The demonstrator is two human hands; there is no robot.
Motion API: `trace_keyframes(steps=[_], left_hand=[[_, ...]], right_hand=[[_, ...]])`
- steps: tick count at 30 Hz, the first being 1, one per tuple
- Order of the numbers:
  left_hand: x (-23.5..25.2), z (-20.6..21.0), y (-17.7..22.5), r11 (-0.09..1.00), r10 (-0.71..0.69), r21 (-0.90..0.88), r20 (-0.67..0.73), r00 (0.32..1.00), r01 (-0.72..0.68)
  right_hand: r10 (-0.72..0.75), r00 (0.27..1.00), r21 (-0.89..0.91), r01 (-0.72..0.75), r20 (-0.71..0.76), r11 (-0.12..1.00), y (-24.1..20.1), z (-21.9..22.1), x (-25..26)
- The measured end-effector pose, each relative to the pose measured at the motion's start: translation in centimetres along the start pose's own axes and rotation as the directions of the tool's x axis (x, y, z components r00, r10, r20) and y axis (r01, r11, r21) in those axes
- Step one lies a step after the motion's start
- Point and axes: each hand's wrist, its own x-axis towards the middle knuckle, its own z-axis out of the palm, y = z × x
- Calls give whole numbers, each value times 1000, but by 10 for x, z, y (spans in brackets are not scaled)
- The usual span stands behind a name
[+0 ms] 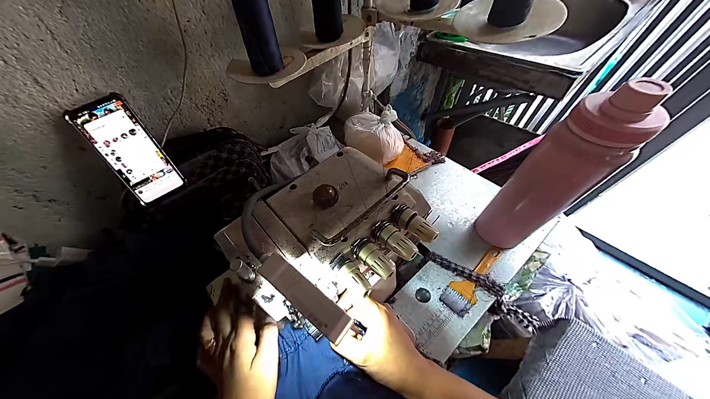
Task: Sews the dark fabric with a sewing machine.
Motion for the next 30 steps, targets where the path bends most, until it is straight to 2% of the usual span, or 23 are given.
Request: trace_keyframes(steps=[3,8,11,14,16,18,19,21,25,30], left_hand=[[8,-1,0,987,73,150,-65,995,-63],[9,-3,13,958,152,256,-75,986,-129],[6,1,14,946,136,304,-53,989,-114],[0,2,11,938,122,338,-135,983,-69],[-8,-3,12,941,117,334,-182,976,-51],[-20,-10,18,940,153,331,-203,967,-79],[-27,-12,23,935,189,338,-208,960,-110],[-41,-9,29,920,258,352,-219,941,-171],[-48,1,17,920,347,265,-199,917,-290],[-46,-2,13,965,227,169,-154,962,-201]], right_hand=[[-4,1000,-16,3,-3,1000,-2,-1,0],[6,1000,39,-6,13,999,1,0,1],[-3,1000,81,1,24,997,4,0,1],[-8,998,36,6,58,999,6,-4,2],[-83,995,-117,89,49,989,4,-10,1],[-293,956,-286,282,4,916,3,-14,-2],[-400,916,-325,383,16,864,1,-15,-2],[-513,851,-301,521,113,798,-7,-14,-2],[-591,779,-364,624,210,692,-11,-3,5],[-521,808,-366,589,274,721,-8,-24,2]])
